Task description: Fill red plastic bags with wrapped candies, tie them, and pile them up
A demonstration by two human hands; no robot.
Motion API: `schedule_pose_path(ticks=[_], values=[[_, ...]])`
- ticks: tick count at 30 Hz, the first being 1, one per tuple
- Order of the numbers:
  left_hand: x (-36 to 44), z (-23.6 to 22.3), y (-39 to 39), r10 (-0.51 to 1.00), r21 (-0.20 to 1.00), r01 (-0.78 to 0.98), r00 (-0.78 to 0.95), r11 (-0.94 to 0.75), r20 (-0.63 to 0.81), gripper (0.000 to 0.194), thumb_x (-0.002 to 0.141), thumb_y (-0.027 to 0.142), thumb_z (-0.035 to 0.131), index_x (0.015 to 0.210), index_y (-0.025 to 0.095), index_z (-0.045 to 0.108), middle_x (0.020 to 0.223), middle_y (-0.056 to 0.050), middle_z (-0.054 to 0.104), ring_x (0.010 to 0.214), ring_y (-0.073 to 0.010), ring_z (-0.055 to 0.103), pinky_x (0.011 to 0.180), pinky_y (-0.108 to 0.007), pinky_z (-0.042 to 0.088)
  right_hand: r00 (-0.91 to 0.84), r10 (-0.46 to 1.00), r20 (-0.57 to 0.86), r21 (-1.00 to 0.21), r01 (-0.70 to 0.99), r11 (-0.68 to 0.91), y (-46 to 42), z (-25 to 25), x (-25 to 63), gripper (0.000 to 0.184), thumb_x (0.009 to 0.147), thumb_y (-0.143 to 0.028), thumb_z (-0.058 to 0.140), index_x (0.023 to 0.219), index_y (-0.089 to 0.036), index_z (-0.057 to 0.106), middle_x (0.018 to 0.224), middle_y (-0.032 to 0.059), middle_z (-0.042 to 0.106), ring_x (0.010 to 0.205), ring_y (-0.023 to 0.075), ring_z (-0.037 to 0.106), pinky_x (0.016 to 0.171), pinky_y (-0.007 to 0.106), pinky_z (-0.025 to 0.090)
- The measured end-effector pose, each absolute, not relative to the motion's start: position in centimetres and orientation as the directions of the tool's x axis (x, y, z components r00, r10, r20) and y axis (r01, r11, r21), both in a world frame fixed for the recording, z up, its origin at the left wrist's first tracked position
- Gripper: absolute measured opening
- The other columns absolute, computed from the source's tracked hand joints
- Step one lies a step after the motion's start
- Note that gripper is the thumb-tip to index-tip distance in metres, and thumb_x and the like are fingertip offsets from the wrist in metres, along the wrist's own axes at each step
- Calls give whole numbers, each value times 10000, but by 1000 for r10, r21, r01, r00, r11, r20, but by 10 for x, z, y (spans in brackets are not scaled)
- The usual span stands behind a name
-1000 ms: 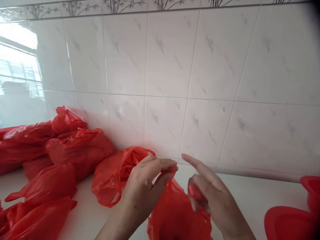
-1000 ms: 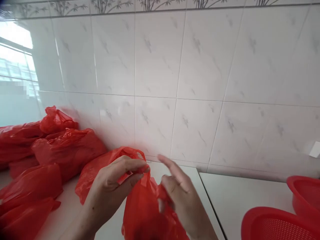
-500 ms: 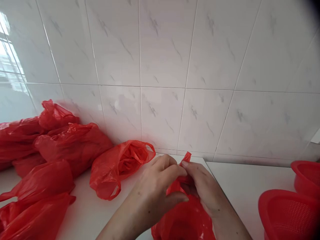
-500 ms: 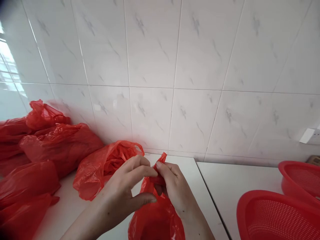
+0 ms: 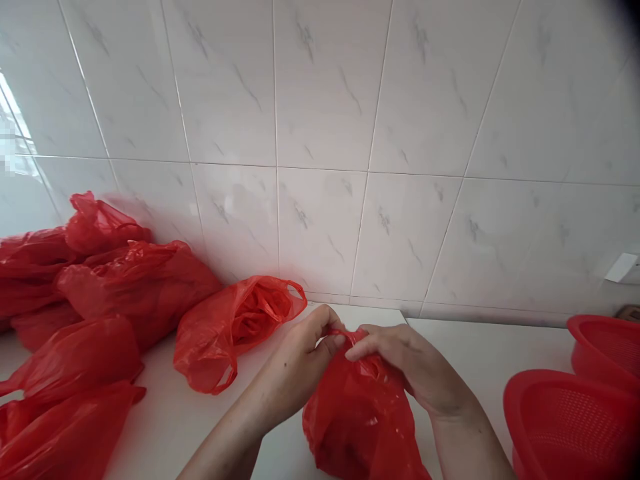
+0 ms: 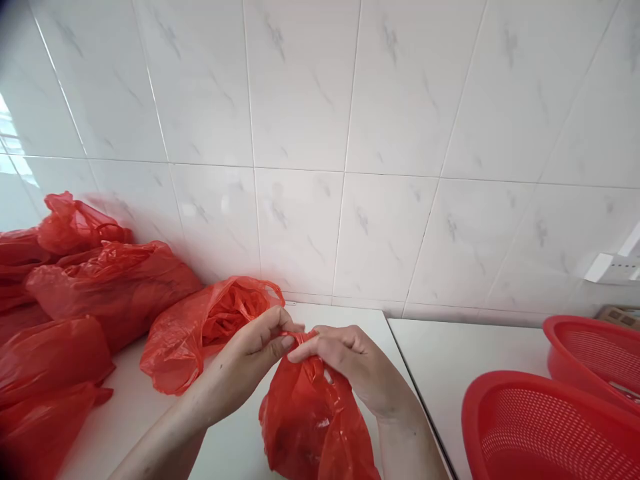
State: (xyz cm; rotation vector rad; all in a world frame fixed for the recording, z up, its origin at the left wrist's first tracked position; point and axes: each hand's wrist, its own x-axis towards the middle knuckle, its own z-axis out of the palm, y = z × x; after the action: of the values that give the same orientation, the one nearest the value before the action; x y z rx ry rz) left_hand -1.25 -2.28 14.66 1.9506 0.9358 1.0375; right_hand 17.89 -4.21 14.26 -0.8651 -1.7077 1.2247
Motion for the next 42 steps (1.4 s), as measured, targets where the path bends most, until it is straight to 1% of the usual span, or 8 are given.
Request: schedule_pose_path(ticks=[3, 9, 19, 23, 27, 36, 39, 42], values=[[-11, 144, -23, 866, 818, 343, 374, -461, 331, 147, 891, 252, 416, 748, 221, 433, 666, 48, 457, 603, -114, 390, 514, -217, 297, -289, 944, 160, -957, 191, 220, -45, 147, 170, 116, 757, -257, 613, 858, -223, 658, 694, -28, 526, 623, 106, 441, 582, 236, 367], [-9, 148, -26, 862, 755, 434, 368, -491, 349, 124, 870, 218, 418, 752, 225, 453, 638, 61, 473, 579, -110, 390, 494, -224, 272, 8, 985, 172, -878, 454, 149, -40, 146, 157, 246, 788, -291, 549, 1009, -303, 655, 661, -46, 560, 567, 109, 451, 531, 242, 357], [-11, 149, -25, 739, 418, 618, 467, -665, 486, 121, 804, 121, 489, 714, 198, 517, 806, -6, 545, 762, -162, 487, 664, -281, 357, -71, 991, 109, -994, 19, 111, -27, 138, 167, 315, 780, -401, 575, 977, -182, 689, 844, 51, 690, 759, 164, 598, 654, 271, 443], [-10, 151, -34, 667, 293, 600, 665, -745, 335, 195, 755, 36, 470, 626, 181, 486, 747, -8, 528, 702, -152, 488, 613, -271, 349, 108, 989, 97, -989, 118, 84, 2, 107, 174, 283, 713, -305, 570, 931, -173, 693, 663, -2, 639, 629, 147, 560, 639, 281, 442], [-6, 151, -42, 552, 359, 469, 815, -807, 175, 197, 711, 33, 521, 588, 187, 505, 698, 2, 553, 663, -142, 523, 603, -254, 377, 234, 970, 68, -971, 240, 11, 30, 66, 188, 246, 657, -218, 522, 822, -152, 692, 593, -7, 599, 584, 144, 519, 597, 273, 415], [-5, 142, -38, 576, 460, 515, 818, -723, -10, 164, 666, 76, 570, 549, 189, 550, 720, 27, 622, 585, -117, 522, 513, -218, 359, 11, 993, -116, -987, 109, -116, 30, 21, 206, 259, 663, -256, 582, 858, -115, 680, 597, 15, 626, 527, 137, 547, 540, 272, 431], [-4, 146, -35, 510, 610, 418, 860, -673, -27, 105, 721, 169, 624, 754, 247, 686, 788, 28, 654, 688, -137, 591, 607, -214, 431, 11, 996, -84, -995, 61, -85, 29, 19, 209, 369, 684, -325, 608, 993, -129, 656, 651, 12, 644, 564, 148, 580, 568, 285, 457], [2, 144, -31, 515, 690, 289, 846, -664, 141, 366, 743, 286, 661, 1108, 308, 644, 1065, -9, 655, 964, -185, 607, 842, -268, 460, 126, 992, -13, -1000, -20, -11, 29, 15, 212, 393, 665, -381, 664, 992, -164, 667, 733, 45, 673, 642, 191, 630, 585, 314, 485]])
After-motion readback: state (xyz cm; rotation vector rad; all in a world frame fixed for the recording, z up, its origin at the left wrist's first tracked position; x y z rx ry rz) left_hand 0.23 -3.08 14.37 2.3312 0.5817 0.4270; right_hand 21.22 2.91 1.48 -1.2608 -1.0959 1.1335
